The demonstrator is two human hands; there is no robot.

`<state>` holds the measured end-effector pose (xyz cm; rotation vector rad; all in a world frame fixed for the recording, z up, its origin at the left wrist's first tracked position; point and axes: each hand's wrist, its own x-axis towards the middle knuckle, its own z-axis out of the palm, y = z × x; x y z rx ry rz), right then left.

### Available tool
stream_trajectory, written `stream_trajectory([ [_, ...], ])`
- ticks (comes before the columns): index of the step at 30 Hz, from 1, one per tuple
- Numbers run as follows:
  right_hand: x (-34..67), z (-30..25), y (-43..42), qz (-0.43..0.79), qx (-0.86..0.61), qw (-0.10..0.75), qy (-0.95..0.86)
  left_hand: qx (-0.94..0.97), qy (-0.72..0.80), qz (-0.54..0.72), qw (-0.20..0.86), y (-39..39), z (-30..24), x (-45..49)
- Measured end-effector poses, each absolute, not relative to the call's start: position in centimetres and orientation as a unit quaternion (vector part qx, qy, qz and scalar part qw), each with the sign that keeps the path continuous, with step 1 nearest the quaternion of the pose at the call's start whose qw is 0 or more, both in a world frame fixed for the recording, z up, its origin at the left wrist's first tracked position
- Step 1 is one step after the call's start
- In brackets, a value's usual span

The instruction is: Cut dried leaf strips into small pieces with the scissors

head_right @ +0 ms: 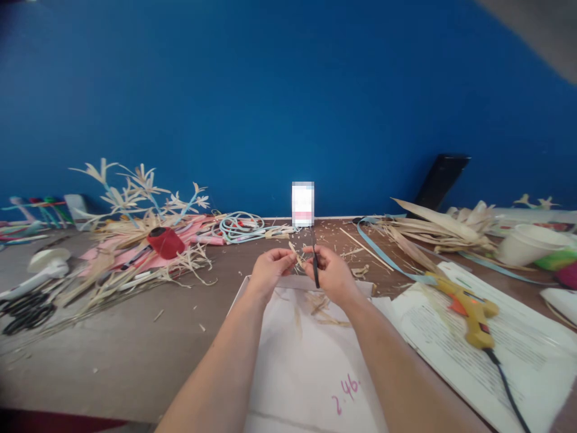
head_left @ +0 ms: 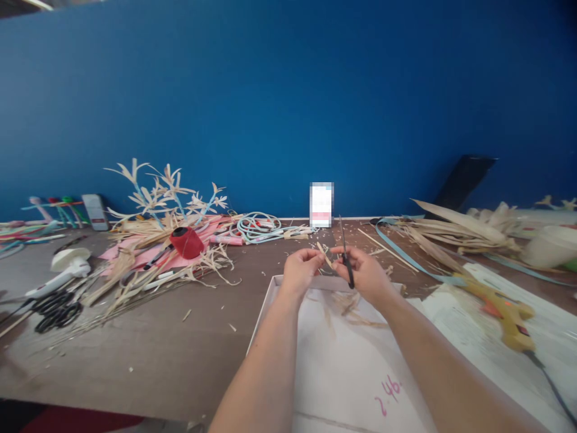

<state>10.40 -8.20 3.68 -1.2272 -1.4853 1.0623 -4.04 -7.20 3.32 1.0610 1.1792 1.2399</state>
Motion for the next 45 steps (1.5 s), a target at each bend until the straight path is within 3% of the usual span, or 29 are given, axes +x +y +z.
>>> stream_trajectory([
  [16, 9.9, 4.3, -8.8, 0.452, -0.486, 0.448, -0.599, 0.456, 0.488, 0.518, 0.534, -7.2, 3.6, -3.8],
  [30, 9.9, 4.3, -9.1, 0.488, -0.496, 0.346, -0.629, 0.444, 0.481, 0.557, 0.511, -7.2, 3.5, -4.0],
  [45, 9.9, 4.4, -9.2, 0.469, -0.496, 0.340, -0.647, 0.464, 0.482, 0.546, 0.505, -7.1, 3.3, -4.1],
])
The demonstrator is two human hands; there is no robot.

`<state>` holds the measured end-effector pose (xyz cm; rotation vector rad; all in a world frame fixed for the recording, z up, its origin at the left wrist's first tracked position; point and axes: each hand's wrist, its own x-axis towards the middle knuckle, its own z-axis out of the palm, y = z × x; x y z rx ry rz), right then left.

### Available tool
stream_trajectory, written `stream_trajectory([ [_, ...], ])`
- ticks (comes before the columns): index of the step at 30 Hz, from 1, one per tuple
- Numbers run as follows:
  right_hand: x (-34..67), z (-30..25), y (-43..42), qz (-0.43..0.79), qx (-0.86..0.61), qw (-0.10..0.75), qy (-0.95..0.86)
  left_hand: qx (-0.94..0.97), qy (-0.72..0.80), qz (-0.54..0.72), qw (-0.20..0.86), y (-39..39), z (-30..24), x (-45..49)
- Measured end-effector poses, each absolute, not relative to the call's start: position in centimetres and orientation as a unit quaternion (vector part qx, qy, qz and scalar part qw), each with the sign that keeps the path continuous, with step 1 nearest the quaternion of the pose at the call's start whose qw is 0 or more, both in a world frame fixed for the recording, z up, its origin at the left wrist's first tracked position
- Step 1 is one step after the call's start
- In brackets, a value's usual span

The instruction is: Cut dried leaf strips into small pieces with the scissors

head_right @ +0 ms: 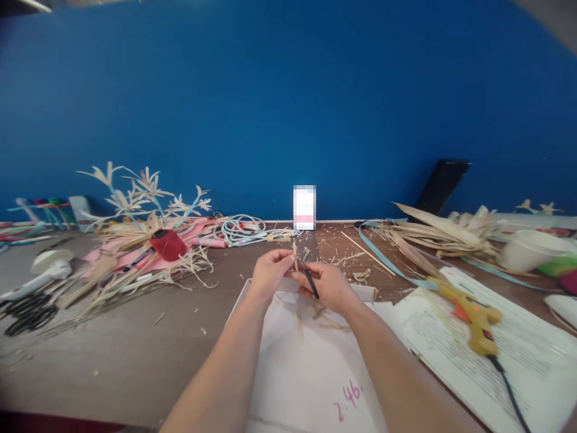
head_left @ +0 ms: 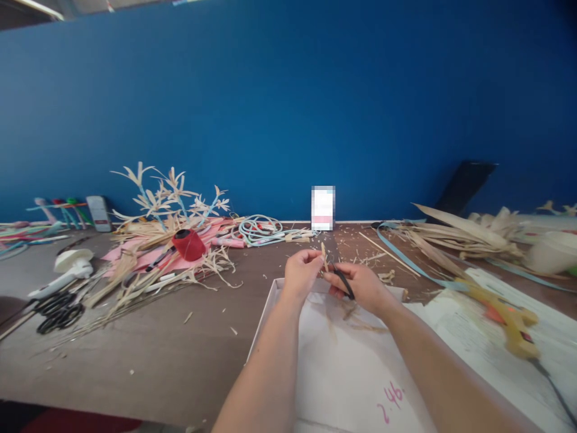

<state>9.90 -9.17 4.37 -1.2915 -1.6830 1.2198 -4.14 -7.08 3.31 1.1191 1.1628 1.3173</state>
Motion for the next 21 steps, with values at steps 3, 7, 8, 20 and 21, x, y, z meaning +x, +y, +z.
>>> stream_trajectory([
  [3, 9.86, 4.35, -9.16, 0.469, -0.499, 0.342, -0.644, 0.462, 0.481, 0.544, 0.509, -7.02, 3.22, -4.14],
  [7, 9.84, 4.35, -9.14, 0.469, -0.501, 0.343, -0.642, 0.454, 0.486, 0.546, 0.509, -6.97, 3.23, -4.11],
  [8, 9.83, 4.35, -9.13, 0.470, -0.500, 0.344, -0.641, 0.455, 0.486, 0.546, 0.508, -6.97, 3.24, -4.11],
  [20, 9.87, 4.49, -9.17, 0.472, -0.502, 0.340, -0.639, 0.478, 0.485, 0.550, 0.483, -6.89, 2.99, -4.39],
  [21, 9.86, 4.46, -9.16, 0.473, -0.503, 0.341, -0.637, 0.477, 0.485, 0.552, 0.483, -6.87, 2.97, -4.40],
])
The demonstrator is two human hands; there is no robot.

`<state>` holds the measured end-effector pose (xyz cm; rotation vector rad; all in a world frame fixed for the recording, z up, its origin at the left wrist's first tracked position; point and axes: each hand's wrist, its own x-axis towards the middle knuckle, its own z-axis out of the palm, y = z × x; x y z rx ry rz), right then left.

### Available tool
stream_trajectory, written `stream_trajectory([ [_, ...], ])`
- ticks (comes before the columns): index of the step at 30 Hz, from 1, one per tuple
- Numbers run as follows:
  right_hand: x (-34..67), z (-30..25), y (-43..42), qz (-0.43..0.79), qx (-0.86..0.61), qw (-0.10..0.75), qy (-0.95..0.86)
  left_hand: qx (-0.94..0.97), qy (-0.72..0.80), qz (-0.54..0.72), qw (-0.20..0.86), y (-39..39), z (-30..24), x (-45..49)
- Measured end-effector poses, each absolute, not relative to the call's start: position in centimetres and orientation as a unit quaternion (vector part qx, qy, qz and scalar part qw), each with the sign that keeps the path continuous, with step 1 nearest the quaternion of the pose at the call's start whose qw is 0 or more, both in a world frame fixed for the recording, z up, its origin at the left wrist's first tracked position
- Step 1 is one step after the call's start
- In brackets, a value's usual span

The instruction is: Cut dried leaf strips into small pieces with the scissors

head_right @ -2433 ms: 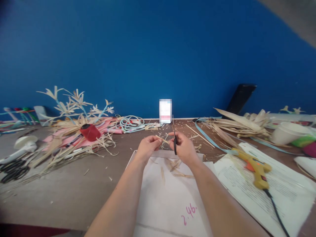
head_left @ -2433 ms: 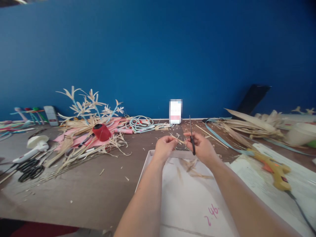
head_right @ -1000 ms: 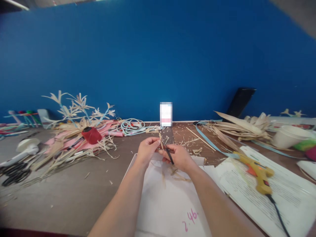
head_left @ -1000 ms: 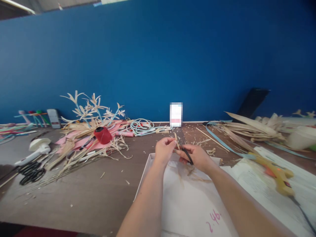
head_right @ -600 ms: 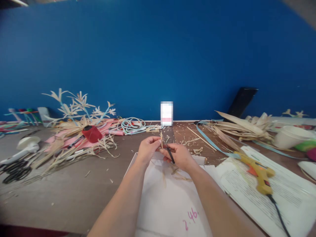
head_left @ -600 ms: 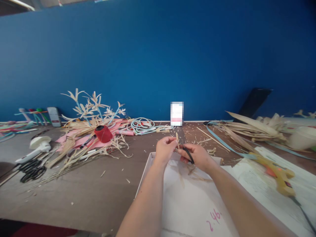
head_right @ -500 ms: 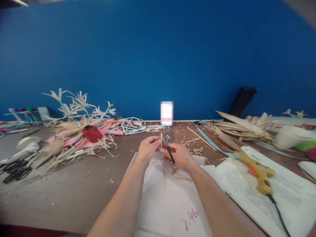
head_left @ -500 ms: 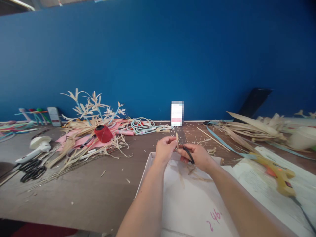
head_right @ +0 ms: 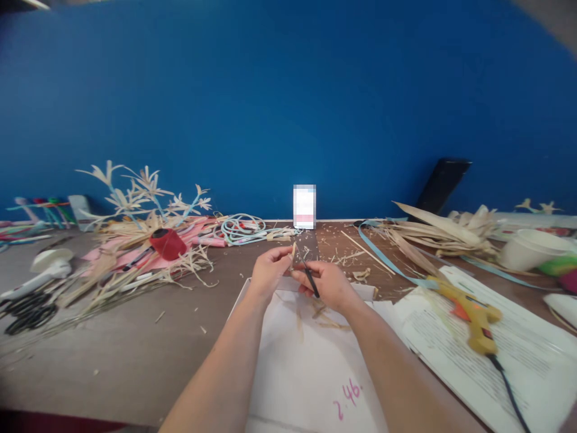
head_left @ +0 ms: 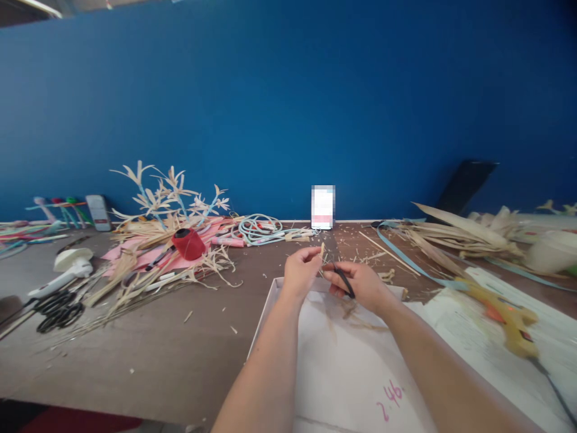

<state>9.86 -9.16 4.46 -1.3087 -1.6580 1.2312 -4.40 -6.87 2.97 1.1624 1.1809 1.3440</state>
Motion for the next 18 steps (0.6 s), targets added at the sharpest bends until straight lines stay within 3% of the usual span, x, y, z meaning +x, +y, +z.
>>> stream_trajectory([
  [18, 9.93, 3.98, -8.91, 0.461, -0.501, 0.341, -0.648, 0.499, 0.506, 0.548, 0.441, -6.91, 3.09, -4.37],
])
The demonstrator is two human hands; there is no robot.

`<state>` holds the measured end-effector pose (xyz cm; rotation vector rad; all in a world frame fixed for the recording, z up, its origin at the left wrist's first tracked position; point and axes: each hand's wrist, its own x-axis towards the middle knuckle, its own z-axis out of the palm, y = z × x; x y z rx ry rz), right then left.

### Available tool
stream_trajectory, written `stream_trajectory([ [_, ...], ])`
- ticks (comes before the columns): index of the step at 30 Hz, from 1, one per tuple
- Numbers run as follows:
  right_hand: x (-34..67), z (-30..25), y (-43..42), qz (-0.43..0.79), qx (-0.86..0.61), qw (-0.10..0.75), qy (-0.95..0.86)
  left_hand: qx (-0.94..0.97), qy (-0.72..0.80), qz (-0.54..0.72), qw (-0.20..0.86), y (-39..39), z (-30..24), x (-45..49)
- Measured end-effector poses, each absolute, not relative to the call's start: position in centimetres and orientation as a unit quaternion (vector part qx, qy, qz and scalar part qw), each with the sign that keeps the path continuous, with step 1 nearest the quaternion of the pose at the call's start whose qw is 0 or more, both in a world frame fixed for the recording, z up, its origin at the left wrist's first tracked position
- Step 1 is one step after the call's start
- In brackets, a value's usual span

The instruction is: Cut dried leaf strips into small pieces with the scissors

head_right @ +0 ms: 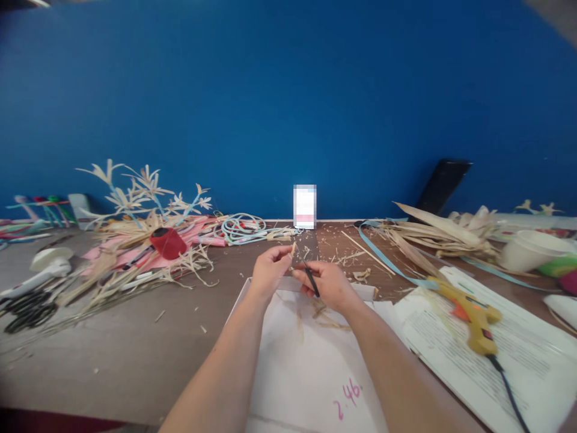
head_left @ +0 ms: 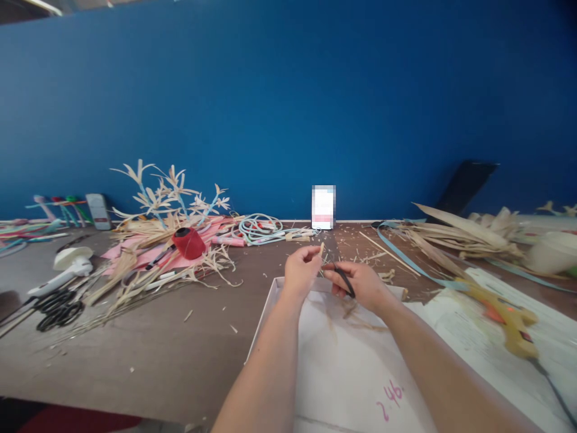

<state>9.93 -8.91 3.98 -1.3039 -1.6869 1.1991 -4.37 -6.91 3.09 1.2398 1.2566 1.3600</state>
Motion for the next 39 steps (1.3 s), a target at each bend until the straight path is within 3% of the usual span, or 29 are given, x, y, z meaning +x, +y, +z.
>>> stream_trajectory([
  [13, 10.02, 3.96, -8.81, 0.469, -0.490, 0.356, -0.643, 0.504, 0.519, 0.540, 0.430, -7.10, 3.38, -4.35],
  [25, 9.97, 4.03, -8.60, 0.478, -0.488, 0.486, -0.545, 0.498, 0.502, 0.542, 0.454, -6.98, 3.17, -4.27],
  [39, 10.11, 3.74, -8.45, 0.511, -0.446, 0.477, -0.559, 0.493, 0.484, 0.534, 0.487, -7.13, 3.39, -3.95],
])
